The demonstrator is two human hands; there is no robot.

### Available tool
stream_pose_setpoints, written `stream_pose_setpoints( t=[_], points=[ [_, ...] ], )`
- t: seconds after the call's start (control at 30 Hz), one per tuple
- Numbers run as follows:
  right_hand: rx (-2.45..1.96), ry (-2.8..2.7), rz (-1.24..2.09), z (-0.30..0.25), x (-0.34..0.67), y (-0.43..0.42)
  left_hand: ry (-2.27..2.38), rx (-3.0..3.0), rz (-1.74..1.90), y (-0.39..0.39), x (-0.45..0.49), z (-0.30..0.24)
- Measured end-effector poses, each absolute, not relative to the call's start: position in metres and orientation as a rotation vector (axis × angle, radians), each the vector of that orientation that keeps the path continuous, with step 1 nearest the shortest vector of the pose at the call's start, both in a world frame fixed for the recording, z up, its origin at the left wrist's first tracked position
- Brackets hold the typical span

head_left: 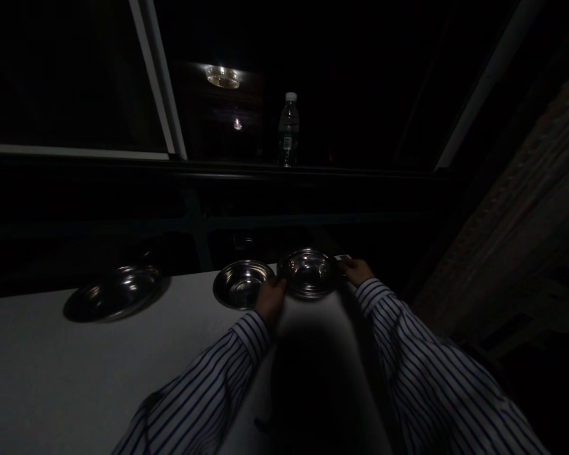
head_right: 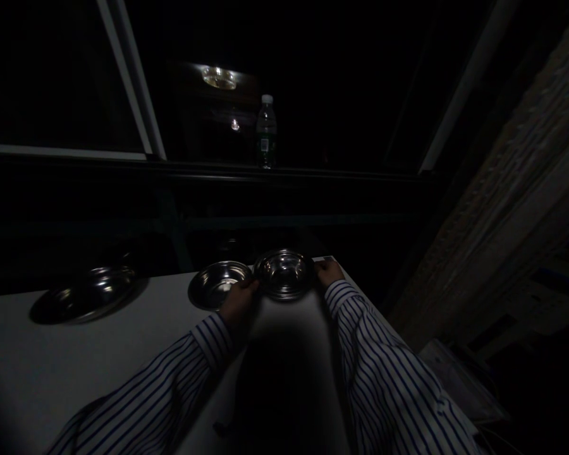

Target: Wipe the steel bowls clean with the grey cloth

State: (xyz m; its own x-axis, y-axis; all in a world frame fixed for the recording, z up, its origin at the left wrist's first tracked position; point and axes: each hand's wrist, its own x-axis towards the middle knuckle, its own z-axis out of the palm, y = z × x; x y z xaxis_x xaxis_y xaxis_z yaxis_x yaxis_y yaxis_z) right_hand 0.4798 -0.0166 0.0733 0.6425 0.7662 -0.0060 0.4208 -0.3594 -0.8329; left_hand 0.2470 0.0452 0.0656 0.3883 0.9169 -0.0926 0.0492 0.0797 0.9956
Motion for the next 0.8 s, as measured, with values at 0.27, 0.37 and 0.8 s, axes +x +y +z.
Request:
stream_pose_setpoints(
  t=[0.27,0.37,0.8],
  points=[
    [-1.955,-0.999,0.515,0.091,0.439,0.008,1.014,1.253,0.906,0.059,0.208,0.087],
    [-1.933,-1.032,0.548,0.094,0.421,0.019,1.01,1.241,0.939,0.067,0.191,0.093],
    [-1.914,-1.189,0.635,0.076,0.366,0.06,1.069,1.2,0.978,0.087,0.138,0.092]
  ],
)
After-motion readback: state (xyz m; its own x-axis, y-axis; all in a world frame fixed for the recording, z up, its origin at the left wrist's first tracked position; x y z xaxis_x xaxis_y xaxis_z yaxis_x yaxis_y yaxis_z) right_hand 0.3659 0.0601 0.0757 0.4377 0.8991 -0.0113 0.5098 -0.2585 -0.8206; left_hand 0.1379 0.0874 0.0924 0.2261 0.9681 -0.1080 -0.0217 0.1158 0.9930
